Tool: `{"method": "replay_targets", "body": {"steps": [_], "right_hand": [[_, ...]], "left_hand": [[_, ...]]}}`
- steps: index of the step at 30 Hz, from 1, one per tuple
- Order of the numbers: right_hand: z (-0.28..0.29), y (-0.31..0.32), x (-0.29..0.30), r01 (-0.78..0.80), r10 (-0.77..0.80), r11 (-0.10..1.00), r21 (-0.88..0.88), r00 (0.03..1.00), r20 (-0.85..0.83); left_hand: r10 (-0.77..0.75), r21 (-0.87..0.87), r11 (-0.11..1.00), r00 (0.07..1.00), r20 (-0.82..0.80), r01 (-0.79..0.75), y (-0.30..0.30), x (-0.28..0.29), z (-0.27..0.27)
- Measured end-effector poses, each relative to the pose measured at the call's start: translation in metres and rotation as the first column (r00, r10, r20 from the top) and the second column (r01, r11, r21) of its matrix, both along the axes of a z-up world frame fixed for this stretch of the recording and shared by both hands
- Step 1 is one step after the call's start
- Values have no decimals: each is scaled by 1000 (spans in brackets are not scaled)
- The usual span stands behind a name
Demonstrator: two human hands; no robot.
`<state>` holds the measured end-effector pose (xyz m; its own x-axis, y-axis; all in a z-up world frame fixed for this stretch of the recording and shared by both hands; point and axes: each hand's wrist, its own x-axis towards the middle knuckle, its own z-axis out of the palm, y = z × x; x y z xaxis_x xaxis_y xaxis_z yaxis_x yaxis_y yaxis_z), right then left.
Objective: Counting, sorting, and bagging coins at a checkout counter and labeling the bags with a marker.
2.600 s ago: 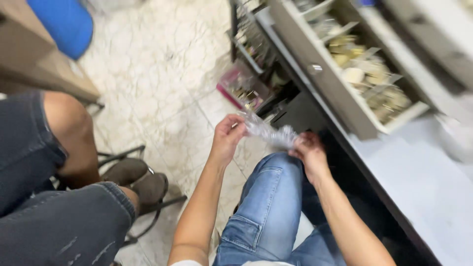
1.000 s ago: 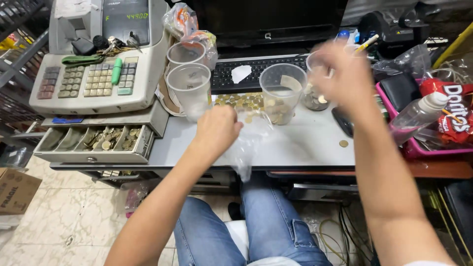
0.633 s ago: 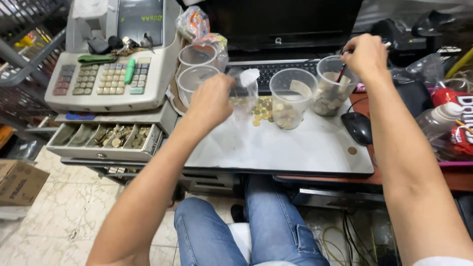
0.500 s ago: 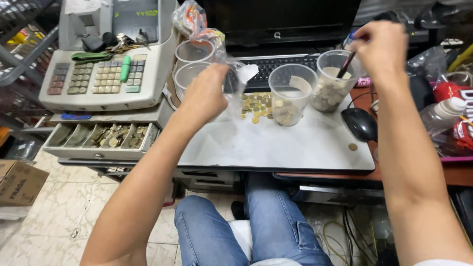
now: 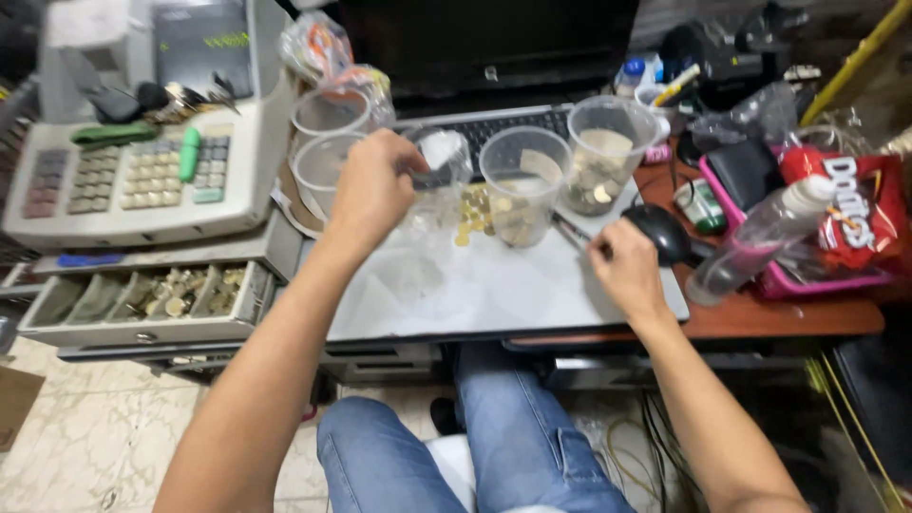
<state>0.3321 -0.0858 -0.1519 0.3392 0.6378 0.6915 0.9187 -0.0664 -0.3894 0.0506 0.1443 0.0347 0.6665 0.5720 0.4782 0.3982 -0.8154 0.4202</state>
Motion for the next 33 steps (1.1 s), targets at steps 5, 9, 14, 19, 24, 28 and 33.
{"method": "replay_targets", "body": {"steps": [5, 9, 14, 19, 24, 28, 33], "right_hand": [[32, 7, 10, 39, -34, 998, 55, 995, -95], [82, 22, 4, 196, -107, 969, 148, 881, -462], [67, 73, 33, 123, -5, 977, 173, 828, -561], [29, 97, 66, 190, -17, 924, 332, 887, -461], [15, 113, 92, 233, -34, 803, 548, 937, -348], [54, 98, 78, 189, -15, 794, 578, 956, -292], [136, 59, 35, -312, 460, 548, 776, 887, 31]], "left_hand": [[-43, -33, 999, 999, -9, 43, 2, -4, 5], [-34, -118, 993, 994, -104, 22, 0, 2, 12], [-40, -231, 973, 986, -164, 1, -43, -2, 43], [-55, -329, 944, 984, -168, -3, -21, 4, 27], [-49, -352, 936, 984, -174, -15, -24, 1, 43], [-15, -325, 945, 986, -168, -41, -14, 8, 39], [-1, -376, 919, 954, -301, -117, -11, 16, 41]]}}
